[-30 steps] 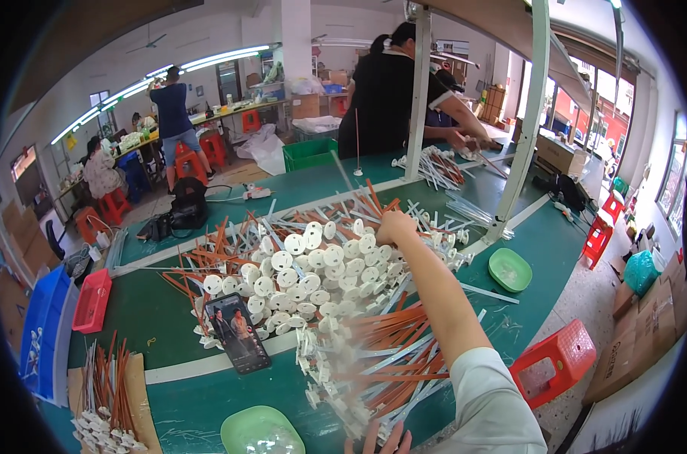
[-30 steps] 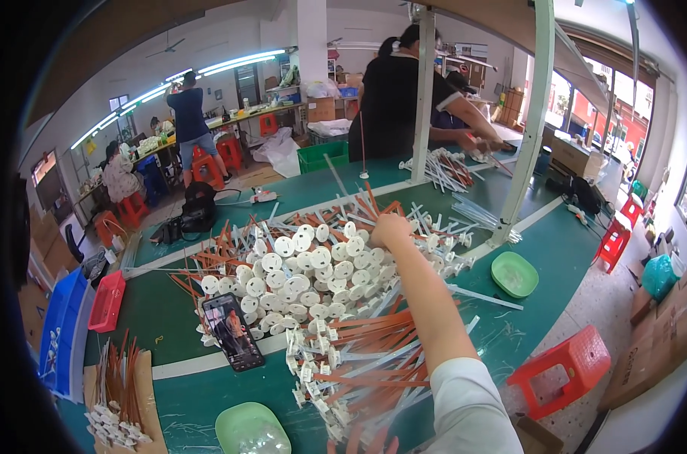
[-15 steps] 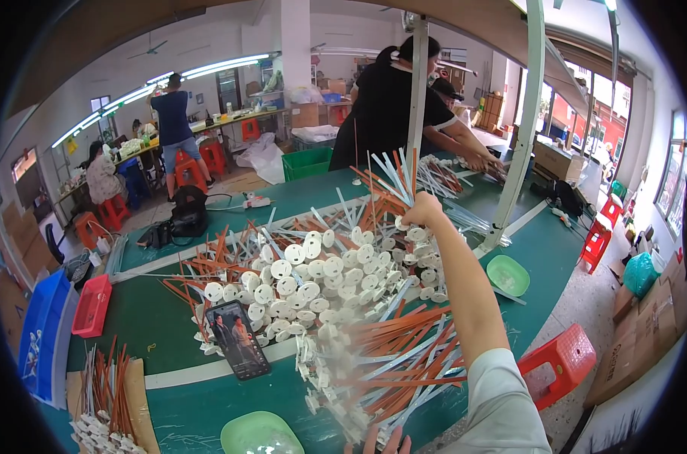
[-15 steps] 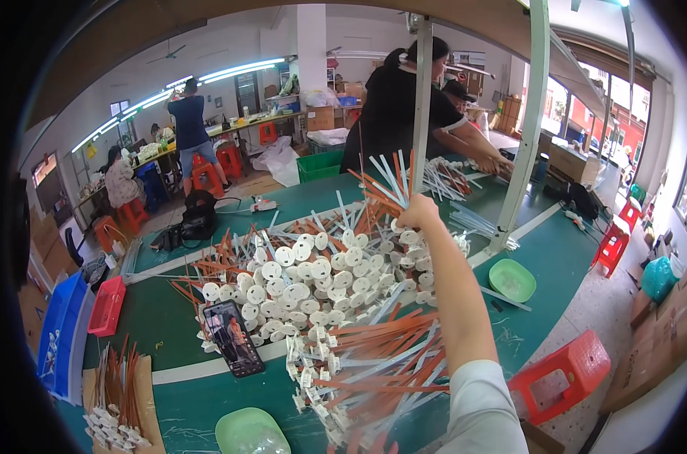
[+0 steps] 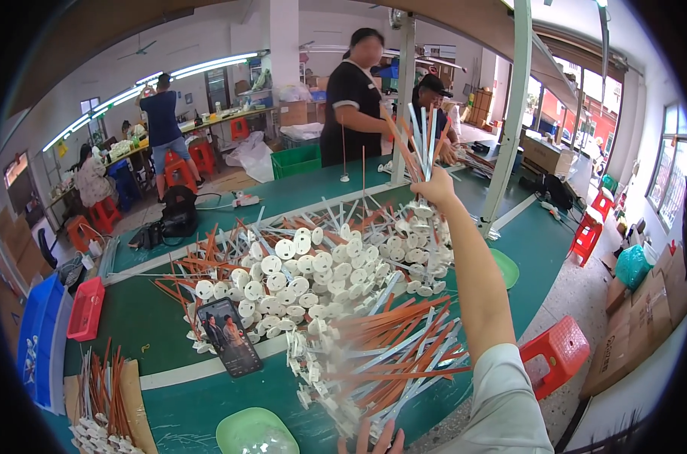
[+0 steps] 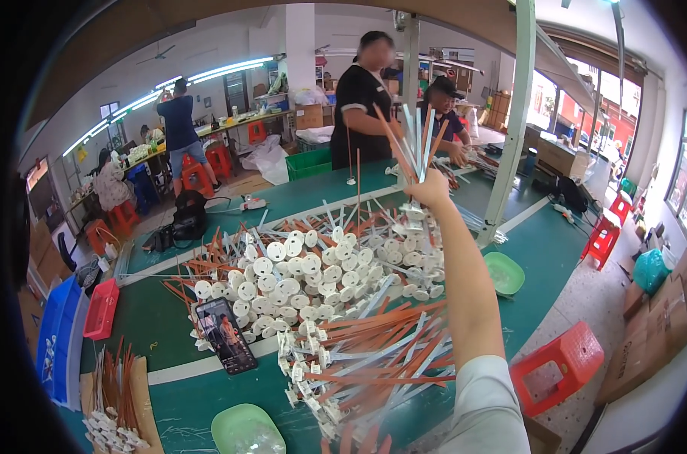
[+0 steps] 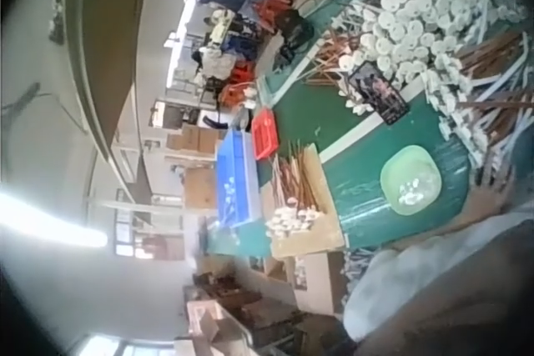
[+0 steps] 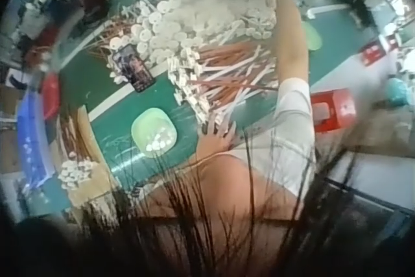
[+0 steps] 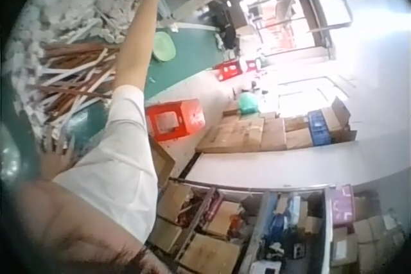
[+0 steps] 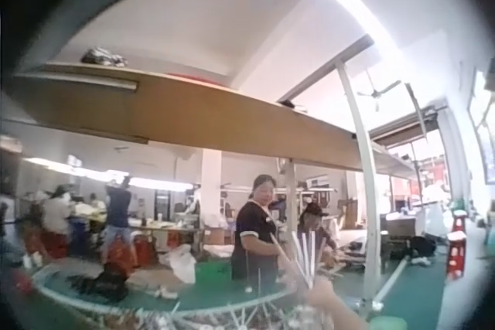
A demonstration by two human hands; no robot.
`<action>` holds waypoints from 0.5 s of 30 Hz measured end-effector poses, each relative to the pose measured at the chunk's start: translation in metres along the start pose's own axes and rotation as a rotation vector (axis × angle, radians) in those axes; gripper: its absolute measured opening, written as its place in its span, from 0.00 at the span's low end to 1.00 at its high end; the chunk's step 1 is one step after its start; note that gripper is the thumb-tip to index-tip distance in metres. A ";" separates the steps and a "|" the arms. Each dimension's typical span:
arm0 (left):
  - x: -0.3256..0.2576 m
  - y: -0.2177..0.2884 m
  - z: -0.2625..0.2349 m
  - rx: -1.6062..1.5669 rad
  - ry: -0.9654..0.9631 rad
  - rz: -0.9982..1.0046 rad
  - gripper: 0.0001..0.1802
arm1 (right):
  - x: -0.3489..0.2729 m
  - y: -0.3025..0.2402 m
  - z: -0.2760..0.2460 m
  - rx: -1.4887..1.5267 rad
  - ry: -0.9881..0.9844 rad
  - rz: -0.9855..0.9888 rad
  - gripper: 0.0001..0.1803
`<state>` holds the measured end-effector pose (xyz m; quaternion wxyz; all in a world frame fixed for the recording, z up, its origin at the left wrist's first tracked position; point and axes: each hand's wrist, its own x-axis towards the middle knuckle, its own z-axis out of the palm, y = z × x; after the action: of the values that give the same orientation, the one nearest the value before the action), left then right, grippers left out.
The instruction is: Assembling small plastic light-housing components onto a long strip at a factory workbench.
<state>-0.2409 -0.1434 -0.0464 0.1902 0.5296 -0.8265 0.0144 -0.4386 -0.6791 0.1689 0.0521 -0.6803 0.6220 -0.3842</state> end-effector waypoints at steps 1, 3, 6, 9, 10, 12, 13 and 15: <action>0.000 0.000 -0.002 0.021 0.000 -0.003 0.32 | -0.001 -0.006 0.000 0.128 0.060 0.009 0.28; 0.001 0.000 -0.005 0.040 0.003 -0.002 0.32 | -0.001 -0.017 0.001 0.413 0.232 -0.040 0.20; 0.002 0.002 -0.011 -0.016 -0.023 -0.013 0.32 | -0.003 -0.034 -0.011 0.707 0.140 -0.015 0.16; 0.003 0.003 -0.019 -0.050 -0.020 -0.008 0.34 | -0.012 -0.062 -0.028 0.988 0.144 -0.046 0.13; 0.002 0.003 -0.021 -0.044 -0.032 -0.005 0.34 | -0.017 -0.076 -0.033 1.131 0.154 -0.067 0.13; 0.002 0.003 -0.026 -0.038 -0.042 -0.004 0.35 | -0.029 -0.095 -0.050 1.171 0.197 -0.083 0.11; 0.003 0.002 -0.029 -0.067 -0.004 0.009 0.35 | -0.033 -0.102 -0.058 1.208 0.223 -0.080 0.11; 0.003 0.004 -0.044 -0.098 0.036 0.011 0.34 | -0.047 -0.115 -0.067 1.247 0.236 -0.077 0.11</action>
<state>-0.2325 -0.1347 -0.0039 0.2306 0.5147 -0.8256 -0.0157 -0.3821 -0.5853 0.2574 0.3556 -0.4970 0.2578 -0.7484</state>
